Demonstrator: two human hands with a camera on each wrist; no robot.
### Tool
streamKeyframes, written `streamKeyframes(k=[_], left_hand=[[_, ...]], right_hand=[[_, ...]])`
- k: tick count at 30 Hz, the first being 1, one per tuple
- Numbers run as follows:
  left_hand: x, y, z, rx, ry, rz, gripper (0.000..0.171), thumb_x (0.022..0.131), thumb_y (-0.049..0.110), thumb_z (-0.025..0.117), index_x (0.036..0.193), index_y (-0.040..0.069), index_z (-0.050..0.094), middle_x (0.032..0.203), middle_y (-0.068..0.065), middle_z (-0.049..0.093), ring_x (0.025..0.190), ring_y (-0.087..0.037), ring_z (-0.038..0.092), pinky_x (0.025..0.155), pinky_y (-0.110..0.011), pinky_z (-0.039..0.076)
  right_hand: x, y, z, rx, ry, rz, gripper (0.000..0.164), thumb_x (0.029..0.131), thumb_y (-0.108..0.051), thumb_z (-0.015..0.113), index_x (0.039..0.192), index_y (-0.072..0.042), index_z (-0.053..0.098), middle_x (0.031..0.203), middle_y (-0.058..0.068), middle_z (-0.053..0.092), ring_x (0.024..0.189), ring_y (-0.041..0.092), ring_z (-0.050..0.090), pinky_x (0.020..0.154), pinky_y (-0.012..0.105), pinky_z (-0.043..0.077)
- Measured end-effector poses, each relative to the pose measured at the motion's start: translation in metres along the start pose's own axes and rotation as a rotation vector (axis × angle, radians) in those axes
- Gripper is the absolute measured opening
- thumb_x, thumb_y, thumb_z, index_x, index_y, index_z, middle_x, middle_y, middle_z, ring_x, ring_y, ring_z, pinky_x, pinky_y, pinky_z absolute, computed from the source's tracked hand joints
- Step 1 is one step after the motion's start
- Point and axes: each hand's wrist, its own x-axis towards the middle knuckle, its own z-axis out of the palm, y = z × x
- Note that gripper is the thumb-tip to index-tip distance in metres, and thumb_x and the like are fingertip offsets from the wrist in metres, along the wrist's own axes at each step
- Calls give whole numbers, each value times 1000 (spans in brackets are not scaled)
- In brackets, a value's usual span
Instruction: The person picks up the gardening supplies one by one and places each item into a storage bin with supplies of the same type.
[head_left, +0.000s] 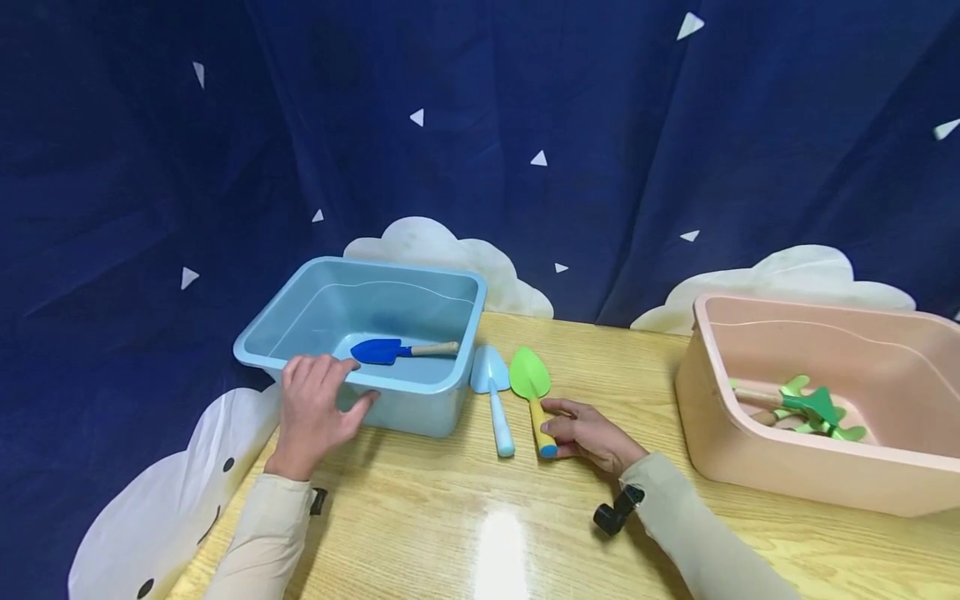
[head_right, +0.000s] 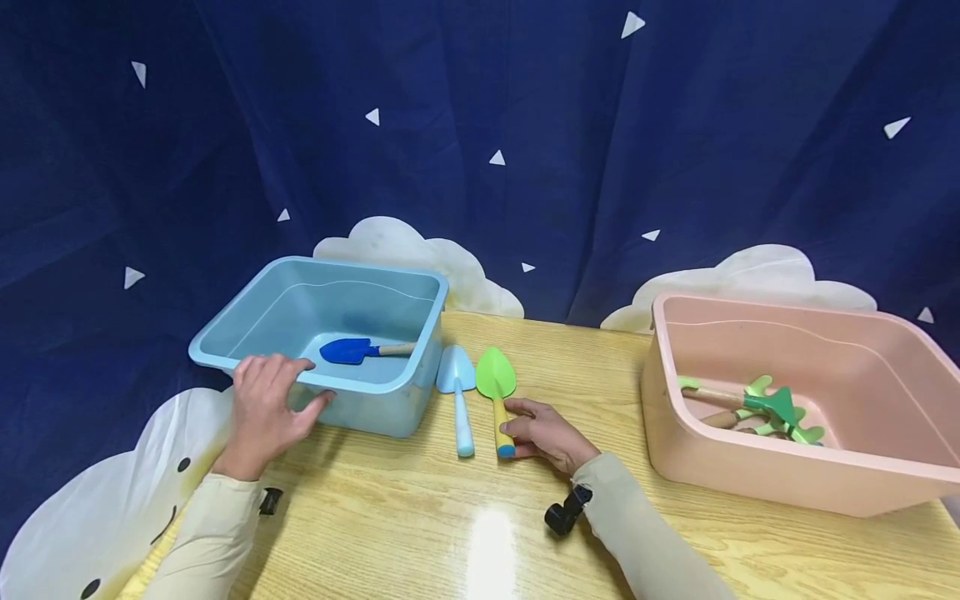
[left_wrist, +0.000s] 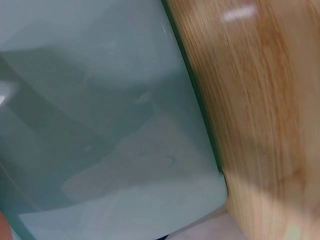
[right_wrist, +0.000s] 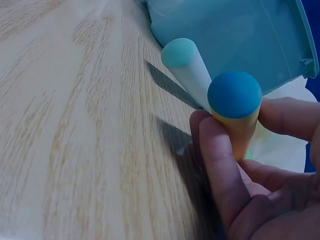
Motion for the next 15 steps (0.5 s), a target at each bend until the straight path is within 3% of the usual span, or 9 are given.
streamKeyframes(k=[5,15], left_hand=[[0,0,1,-2,5,0,46,74,44,69,96,4,65,76,-11,57,76,-34,51,85,-52,36],[1,1,0,-4,11,1,45,74,42,70,97,3,65,76,-11,57,75,-34,50,86,-52,36]], right_hand=[[-1,0,0,13,-22,1,74,94,-16,64,156,-1,24,148,23,38,94,11,61,78,25,58],[-3,-2,-4,27,-56,-16,74,95,-13,64,155,1,23,135,20,49,92,10,63,79,26,59]])
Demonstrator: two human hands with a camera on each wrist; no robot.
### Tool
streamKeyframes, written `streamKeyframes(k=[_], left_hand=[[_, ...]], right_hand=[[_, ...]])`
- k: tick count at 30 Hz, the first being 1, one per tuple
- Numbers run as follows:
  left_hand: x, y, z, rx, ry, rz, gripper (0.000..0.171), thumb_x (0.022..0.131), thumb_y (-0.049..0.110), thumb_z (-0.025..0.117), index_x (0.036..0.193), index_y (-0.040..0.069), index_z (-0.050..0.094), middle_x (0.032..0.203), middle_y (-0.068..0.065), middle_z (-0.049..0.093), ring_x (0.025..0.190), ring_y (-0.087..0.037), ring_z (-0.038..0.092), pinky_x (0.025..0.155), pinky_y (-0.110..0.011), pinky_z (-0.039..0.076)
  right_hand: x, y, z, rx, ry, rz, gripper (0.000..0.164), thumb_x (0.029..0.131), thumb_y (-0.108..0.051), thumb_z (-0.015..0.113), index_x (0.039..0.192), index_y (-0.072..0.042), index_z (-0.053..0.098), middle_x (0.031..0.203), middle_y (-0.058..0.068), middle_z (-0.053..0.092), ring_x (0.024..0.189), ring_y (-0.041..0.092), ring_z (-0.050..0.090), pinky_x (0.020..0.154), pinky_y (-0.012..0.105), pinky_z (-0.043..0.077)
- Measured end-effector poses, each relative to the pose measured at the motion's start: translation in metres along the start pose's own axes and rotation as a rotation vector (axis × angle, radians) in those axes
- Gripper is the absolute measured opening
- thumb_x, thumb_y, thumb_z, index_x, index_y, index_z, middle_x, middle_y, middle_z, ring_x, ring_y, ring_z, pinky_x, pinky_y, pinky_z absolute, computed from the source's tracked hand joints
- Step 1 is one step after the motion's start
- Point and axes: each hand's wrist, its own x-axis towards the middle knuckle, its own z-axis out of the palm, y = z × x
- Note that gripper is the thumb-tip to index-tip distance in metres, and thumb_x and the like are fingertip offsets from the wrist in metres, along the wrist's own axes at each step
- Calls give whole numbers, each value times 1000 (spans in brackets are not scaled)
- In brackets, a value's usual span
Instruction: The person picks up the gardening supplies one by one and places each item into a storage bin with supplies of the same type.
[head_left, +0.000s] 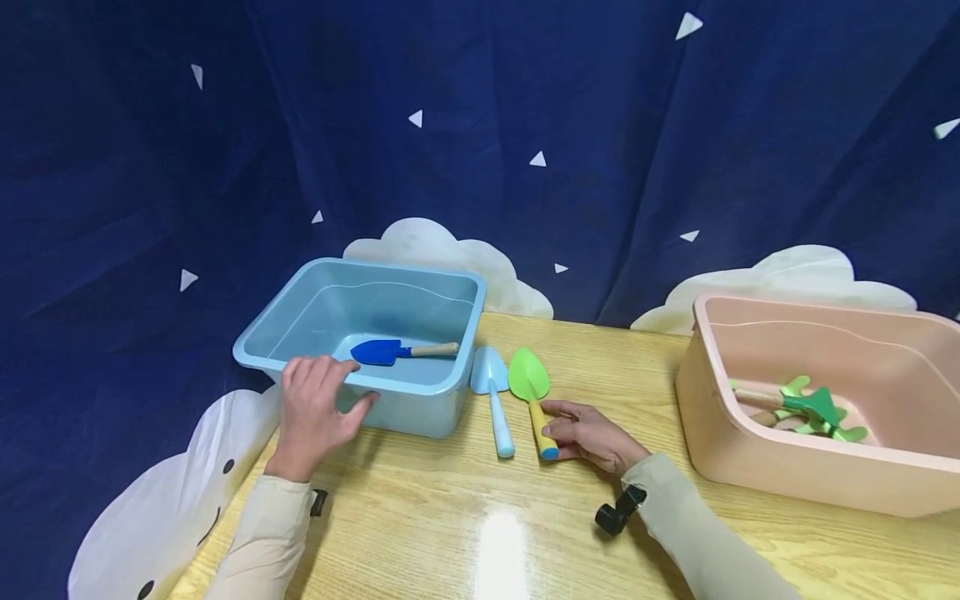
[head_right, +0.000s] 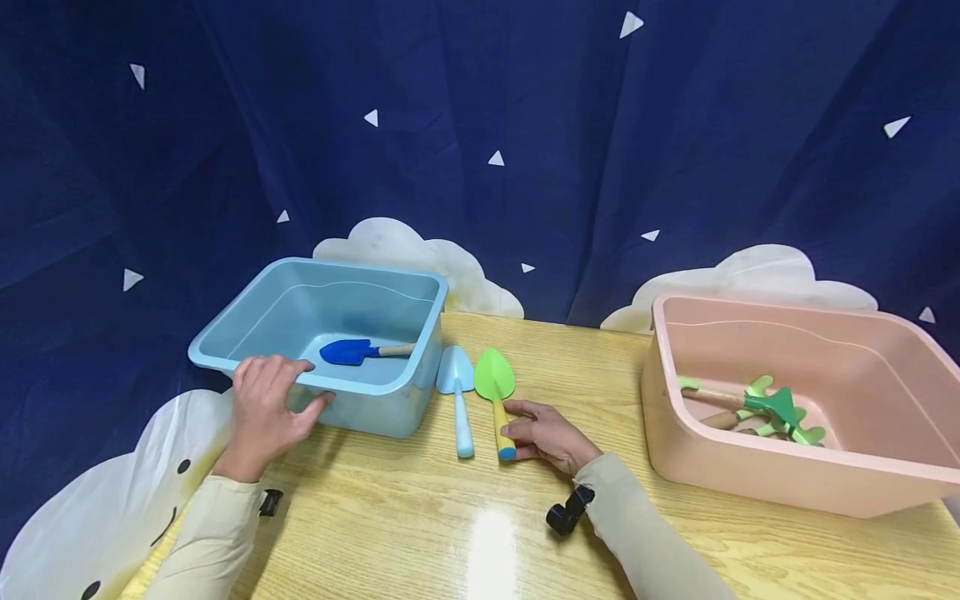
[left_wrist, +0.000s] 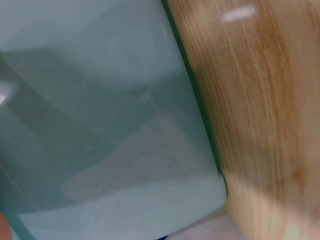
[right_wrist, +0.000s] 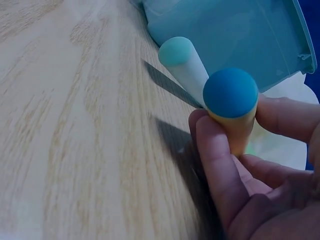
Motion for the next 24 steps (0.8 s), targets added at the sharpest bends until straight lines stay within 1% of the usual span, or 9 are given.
streamKeyframes(k=[2,5,8,10,12,18,21,24], left_hand=[[0,0,0,-2,-1,-3,45,74,42,70,97,3,65,76,-11,57,76,-34,50,86,-52,36],[-1,0,0,-6,-5,-5,45,75,42,70,97,3,65,76,-11,57,76,-34,50,86,-52,36],[-1,0,1,-9,-9,-6,45,75,42,70,98,3,65,77,-11,57,76,-34,50,86,-52,36],[-1,0,1,-8,-9,-5,45,75,42,69,98,3,65,77,-11,57,76,-34,50,86,-52,36],[-1,0,1,-9,-9,-4,45,75,42,69,98,3,65,77,-11,57,76,-34,50,87,-52,36],[0,0,1,-9,-12,-5,46,74,42,70,99,4,65,77,-11,57,76,-34,50,86,-52,36],[0,-1,1,-9,-6,-8,46,74,42,70,99,3,65,77,-11,57,77,-34,50,87,-53,36],[-1,0,1,-12,-1,-10,46,73,42,70,98,3,66,77,-12,57,77,-34,51,86,-53,36]], right_hand=[[0,1,0,2,-4,-9,73,95,-11,64,155,2,23,128,16,55,92,11,64,80,28,59],[-2,1,1,-23,-4,-17,74,95,-9,64,155,1,23,111,8,61,90,11,66,80,29,60],[-4,1,1,-65,13,-19,73,94,-8,65,155,-1,26,112,9,66,89,11,68,78,30,60],[-7,0,0,-91,21,-22,73,93,-8,66,155,-2,27,116,13,67,90,12,69,77,31,60],[-12,-3,0,-102,27,-34,72,93,-8,67,154,-4,29,118,13,67,90,12,69,76,32,60],[-33,-19,-3,-123,4,-135,76,91,-10,70,155,-6,28,111,2,66,88,10,69,75,32,59],[-41,-27,-4,-143,-10,-190,78,91,-10,70,155,-5,27,112,2,65,89,10,69,76,33,60],[-48,-33,-4,-166,-16,-213,78,90,-8,70,155,-5,28,115,5,64,89,11,69,77,32,60]])
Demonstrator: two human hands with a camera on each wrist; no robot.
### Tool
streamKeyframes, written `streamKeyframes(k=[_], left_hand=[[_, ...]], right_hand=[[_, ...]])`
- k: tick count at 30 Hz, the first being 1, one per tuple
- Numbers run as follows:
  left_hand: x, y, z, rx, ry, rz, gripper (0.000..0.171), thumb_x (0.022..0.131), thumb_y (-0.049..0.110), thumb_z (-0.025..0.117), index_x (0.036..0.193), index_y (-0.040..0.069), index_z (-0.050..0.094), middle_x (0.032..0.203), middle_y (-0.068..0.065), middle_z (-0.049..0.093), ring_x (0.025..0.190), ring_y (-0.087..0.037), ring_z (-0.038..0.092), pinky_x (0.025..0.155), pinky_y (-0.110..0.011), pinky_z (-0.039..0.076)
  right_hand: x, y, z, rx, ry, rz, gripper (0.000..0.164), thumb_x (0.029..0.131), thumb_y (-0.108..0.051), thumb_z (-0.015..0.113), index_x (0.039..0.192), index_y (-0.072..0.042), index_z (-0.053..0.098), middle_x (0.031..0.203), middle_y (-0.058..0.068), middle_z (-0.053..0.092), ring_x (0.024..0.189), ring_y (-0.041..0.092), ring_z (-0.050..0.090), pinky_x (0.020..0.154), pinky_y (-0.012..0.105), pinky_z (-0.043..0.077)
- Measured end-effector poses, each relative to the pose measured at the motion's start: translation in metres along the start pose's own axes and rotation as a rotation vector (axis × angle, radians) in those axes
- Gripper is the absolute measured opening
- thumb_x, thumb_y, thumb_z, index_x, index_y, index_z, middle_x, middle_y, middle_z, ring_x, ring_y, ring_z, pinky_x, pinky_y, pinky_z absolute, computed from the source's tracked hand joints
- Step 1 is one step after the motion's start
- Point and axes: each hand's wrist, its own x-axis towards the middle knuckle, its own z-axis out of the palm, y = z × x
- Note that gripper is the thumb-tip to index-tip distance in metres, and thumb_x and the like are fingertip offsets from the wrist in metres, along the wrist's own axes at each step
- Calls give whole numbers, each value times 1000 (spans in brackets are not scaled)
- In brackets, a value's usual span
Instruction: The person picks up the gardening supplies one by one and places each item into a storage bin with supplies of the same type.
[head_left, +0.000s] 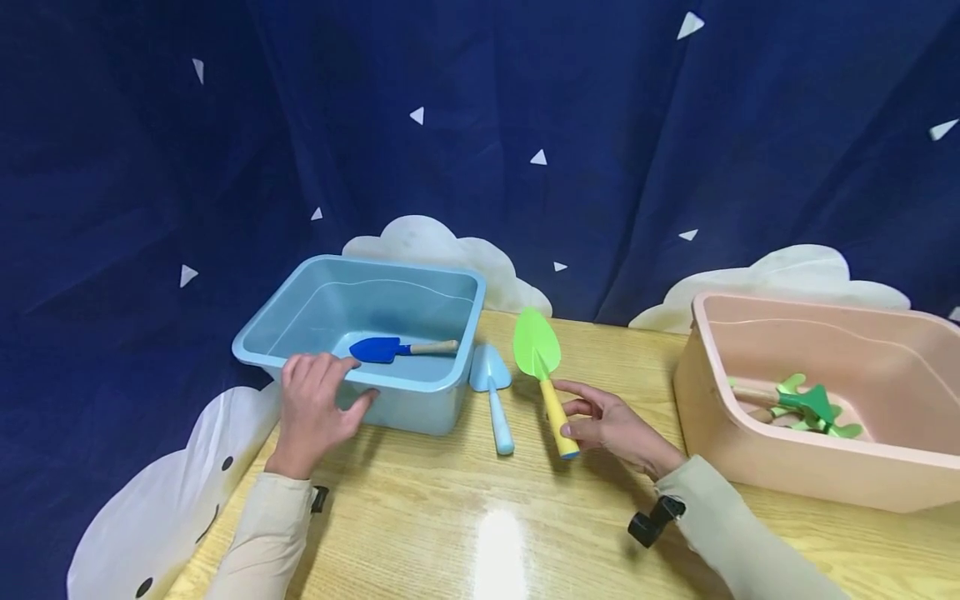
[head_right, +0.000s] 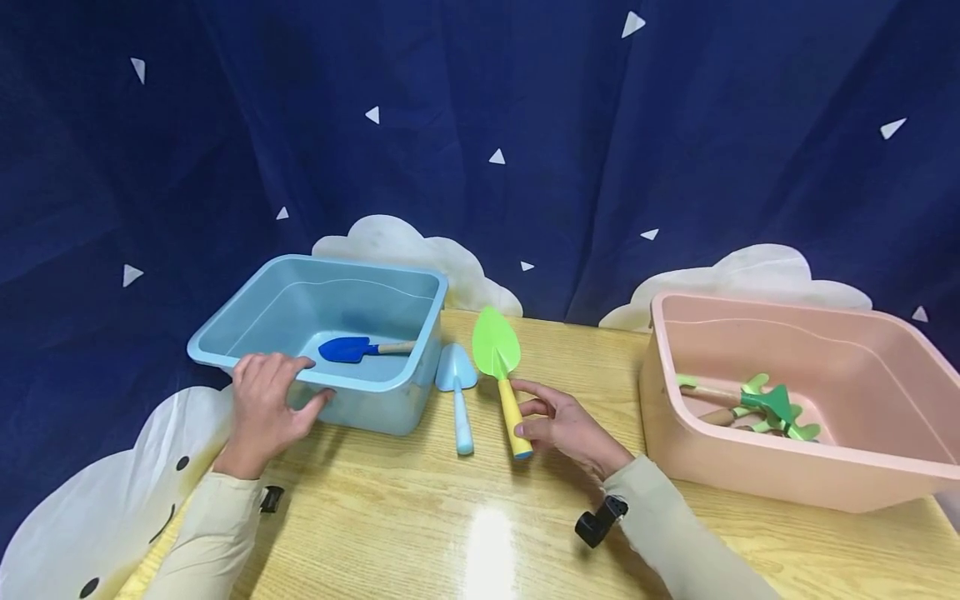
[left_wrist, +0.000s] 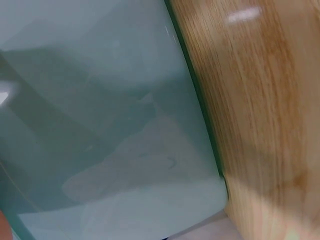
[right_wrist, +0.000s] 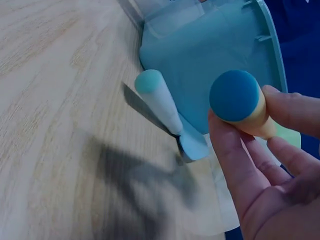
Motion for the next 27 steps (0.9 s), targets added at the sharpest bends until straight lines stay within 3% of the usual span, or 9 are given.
streamKeyframes(k=[12,19,23,27], left_hand=[[0,-1,0,-1,-6,-7,46,73,42,70,98,4,66,77,-11,58,77,-34,51,88,-53,36],[-1,-2,-1,-4,-13,-11,45,73,42,70,97,4,65,78,-11,58,77,-34,51,88,-53,36],[-1,-2,-2,-4,-20,-20,45,73,42,70,97,4,65,78,-11,58,78,-34,51,89,-53,36],[0,-2,-2,-1,-33,-23,46,73,43,69,95,3,63,79,-12,59,79,-35,52,89,-53,36]], right_hand=[[-7,-31,-7,-84,-21,-33,77,88,-6,70,155,-9,31,119,6,63,94,12,69,77,30,59],[9,-63,-11,-222,-64,-54,75,85,0,68,152,-9,37,123,21,61,91,12,67,76,28,58],[22,-83,-15,-314,-117,-58,75,83,4,68,151,-12,41,122,21,60,93,14,66,77,27,58],[34,-101,-21,-332,-164,-54,75,84,4,69,151,-14,40,123,19,59,94,17,66,78,30,59]])
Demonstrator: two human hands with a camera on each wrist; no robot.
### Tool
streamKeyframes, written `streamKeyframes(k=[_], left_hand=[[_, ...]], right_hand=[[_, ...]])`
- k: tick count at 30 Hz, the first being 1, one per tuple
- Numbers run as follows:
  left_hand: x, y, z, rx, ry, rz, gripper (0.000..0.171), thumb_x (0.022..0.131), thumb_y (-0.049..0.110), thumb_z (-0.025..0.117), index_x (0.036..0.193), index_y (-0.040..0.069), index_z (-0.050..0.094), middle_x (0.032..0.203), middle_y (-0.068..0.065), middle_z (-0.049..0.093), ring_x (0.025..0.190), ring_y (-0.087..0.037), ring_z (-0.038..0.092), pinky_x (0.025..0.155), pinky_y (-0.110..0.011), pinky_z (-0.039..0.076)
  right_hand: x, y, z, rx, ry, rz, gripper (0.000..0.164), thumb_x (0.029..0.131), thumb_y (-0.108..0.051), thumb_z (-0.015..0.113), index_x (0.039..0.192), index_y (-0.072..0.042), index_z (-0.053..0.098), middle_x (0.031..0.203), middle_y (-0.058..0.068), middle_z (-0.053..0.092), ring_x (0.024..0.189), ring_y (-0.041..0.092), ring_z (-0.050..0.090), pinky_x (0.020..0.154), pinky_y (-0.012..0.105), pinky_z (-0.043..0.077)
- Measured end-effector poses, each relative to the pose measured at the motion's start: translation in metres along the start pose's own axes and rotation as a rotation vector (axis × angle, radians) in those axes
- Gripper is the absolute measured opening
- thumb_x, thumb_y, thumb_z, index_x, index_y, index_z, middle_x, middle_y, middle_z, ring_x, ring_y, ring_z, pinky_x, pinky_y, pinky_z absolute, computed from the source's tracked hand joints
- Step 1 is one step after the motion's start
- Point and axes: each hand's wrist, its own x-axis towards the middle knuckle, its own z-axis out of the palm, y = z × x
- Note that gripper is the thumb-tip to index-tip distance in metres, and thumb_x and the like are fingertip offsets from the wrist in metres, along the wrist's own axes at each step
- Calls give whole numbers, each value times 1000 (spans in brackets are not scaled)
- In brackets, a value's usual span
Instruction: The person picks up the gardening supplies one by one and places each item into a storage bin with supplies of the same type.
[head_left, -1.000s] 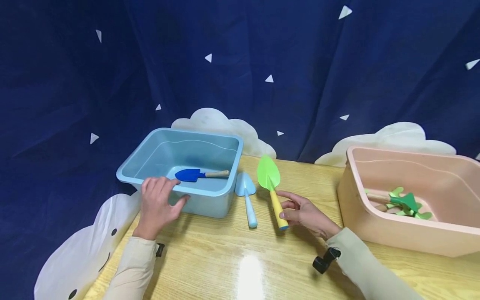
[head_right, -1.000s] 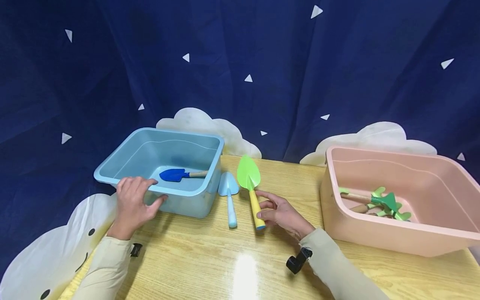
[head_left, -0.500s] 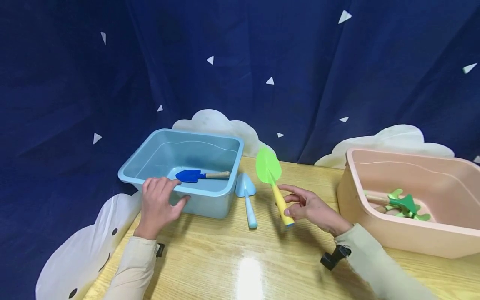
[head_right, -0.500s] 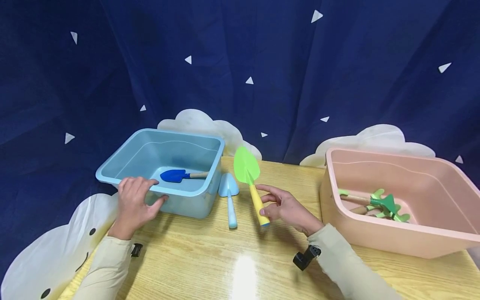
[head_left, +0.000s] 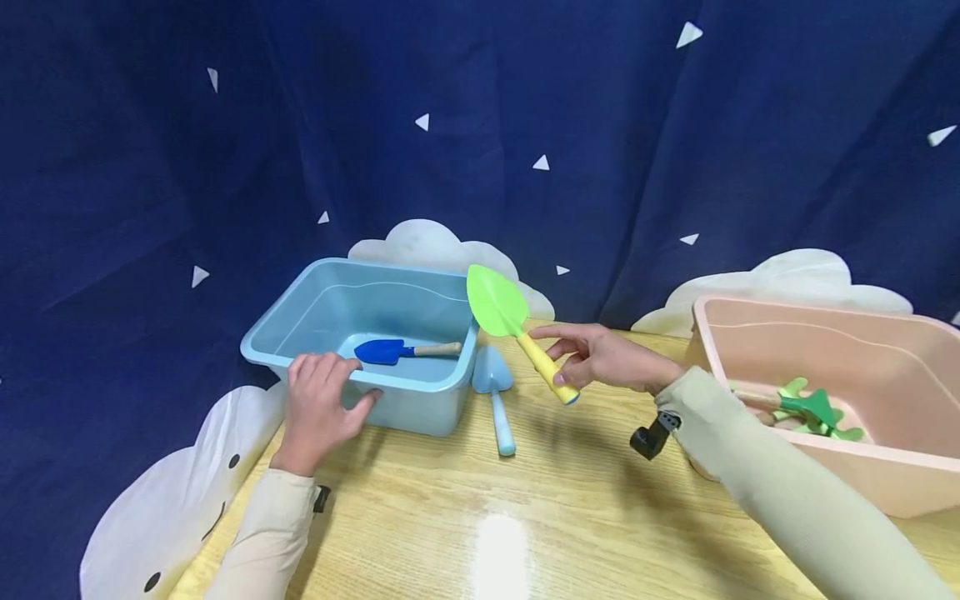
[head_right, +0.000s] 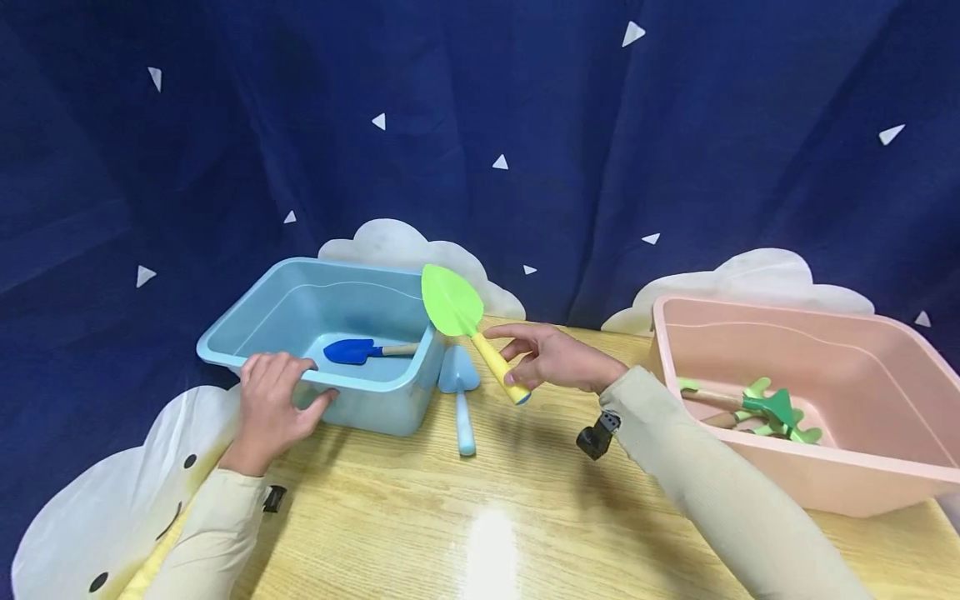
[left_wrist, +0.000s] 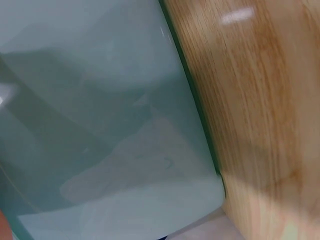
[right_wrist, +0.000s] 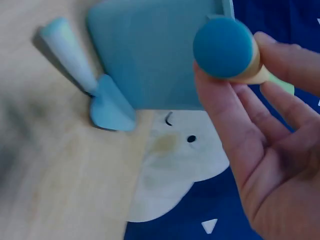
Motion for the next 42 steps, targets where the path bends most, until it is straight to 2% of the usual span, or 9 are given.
streamKeyframes(k=[6,15,18,25,29,36,42], left_hand=[[1,1,-1,8,-15,-5,46,73,43,71,93,2,62,79,-12,58,80,-35,52,90,-53,36],[-1,-1,0,21,-45,-19,46,74,43,71,94,3,61,81,-11,59,83,-34,52,91,-52,35],[-1,-1,0,26,-50,-15,46,74,42,72,94,3,61,81,-12,59,82,-34,52,91,-52,36],[0,0,-1,44,-60,-13,46,75,44,71,94,3,60,82,-13,59,83,-35,52,91,-53,36],[0,-1,-1,42,-55,-22,47,76,44,69,95,2,60,82,-12,58,83,-35,51,92,-53,35],[1,0,-2,42,-59,-12,46,75,42,73,95,3,60,81,-12,57,83,-34,51,92,-53,36],[3,4,-2,39,-65,-21,45,73,40,75,95,4,61,82,-10,58,84,-33,52,93,-52,36]], right_hand=[[22,-23,-12,3,-79,-8,73,87,2,67,152,-14,40,123,17,59,88,16,66,77,29,58],[49,-48,-17,-49,-183,10,70,88,0,65,151,-22,42,119,12,63,85,18,64,79,32,56],[59,-55,-18,-63,-196,22,69,88,-1,66,150,-24,43,121,11,63,85,18,64,79,32,56],[79,-76,-20,-96,-164,64,67,88,0,64,147,-29,47,122,8,63,95,18,65,80,31,56],[92,-86,-20,-111,-182,58,65,90,-3,64,148,-27,46,122,7,63,95,18,66,81,33,57],[117,-98,-11,-60,-272,49,62,91,-3,64,148,-22,46,117,4,67,92,15,67,81,34,58],[130,-106,-1,-7,-270,35,62,93,-1,63,148,-22,45,109,-1,69,87,12,67,79,31,58]])
